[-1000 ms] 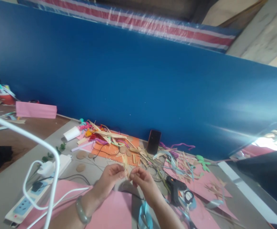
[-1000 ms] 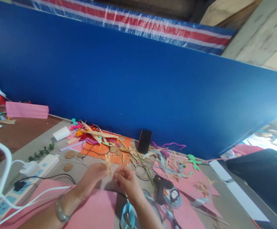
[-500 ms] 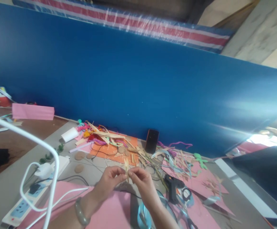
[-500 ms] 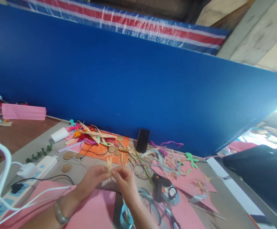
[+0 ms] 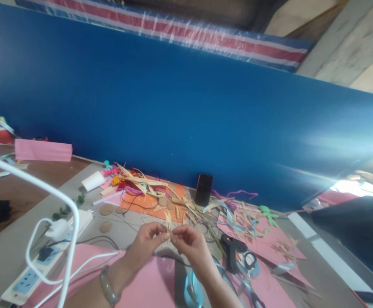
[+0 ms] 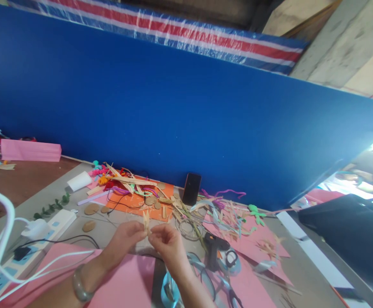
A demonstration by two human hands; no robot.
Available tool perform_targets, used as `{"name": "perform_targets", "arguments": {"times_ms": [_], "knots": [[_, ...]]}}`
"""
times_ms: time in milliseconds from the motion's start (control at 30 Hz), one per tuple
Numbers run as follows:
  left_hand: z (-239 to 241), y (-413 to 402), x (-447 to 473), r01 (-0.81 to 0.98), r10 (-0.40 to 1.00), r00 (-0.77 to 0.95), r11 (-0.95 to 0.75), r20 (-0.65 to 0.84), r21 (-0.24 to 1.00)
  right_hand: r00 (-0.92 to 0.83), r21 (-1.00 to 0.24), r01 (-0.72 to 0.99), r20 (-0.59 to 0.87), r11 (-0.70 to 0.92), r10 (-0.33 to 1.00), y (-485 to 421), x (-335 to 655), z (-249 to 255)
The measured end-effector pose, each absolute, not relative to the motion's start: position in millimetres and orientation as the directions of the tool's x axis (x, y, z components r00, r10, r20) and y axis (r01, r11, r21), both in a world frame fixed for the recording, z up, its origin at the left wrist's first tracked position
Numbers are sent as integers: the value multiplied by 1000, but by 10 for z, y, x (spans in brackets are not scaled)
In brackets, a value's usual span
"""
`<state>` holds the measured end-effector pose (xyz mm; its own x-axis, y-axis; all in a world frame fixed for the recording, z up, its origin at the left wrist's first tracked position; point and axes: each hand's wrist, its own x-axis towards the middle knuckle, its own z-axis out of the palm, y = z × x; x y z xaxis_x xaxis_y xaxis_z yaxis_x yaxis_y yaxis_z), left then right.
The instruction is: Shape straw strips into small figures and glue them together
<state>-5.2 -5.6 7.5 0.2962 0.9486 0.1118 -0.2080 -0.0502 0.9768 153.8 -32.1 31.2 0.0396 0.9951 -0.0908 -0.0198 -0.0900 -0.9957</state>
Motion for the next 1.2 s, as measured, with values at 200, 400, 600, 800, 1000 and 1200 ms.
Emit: {"name": "perform_targets", "arguments": {"times_ms": [200,400,600,800,1000,1200], "knots": [[85,-54,-35,-253,958,272,-21,92,967,92,-984,174,-12,-28,996,-283,1626,276],[206,-114,-16,-274,945,325,125,-30,954,144,-990,142,16,-4,989,-327,1660,466],[232,-139,18,-327,909,413,211,-62,921,64,-997,68,-35,-39,997,-380,1586,576],[203,-145,-14,-318,874,486,198,-20,927,-5,-995,91,-40,-39,999,-386,1566,648],[185,-147,-31,-297,862,507,173,1,939,-25,-995,85,-59,-57,998,-420,1542,709],[232,-142,-12,-302,875,484,191,-22,934,-39,-999,14,-34,-33,999,-439,1520,684]]}}
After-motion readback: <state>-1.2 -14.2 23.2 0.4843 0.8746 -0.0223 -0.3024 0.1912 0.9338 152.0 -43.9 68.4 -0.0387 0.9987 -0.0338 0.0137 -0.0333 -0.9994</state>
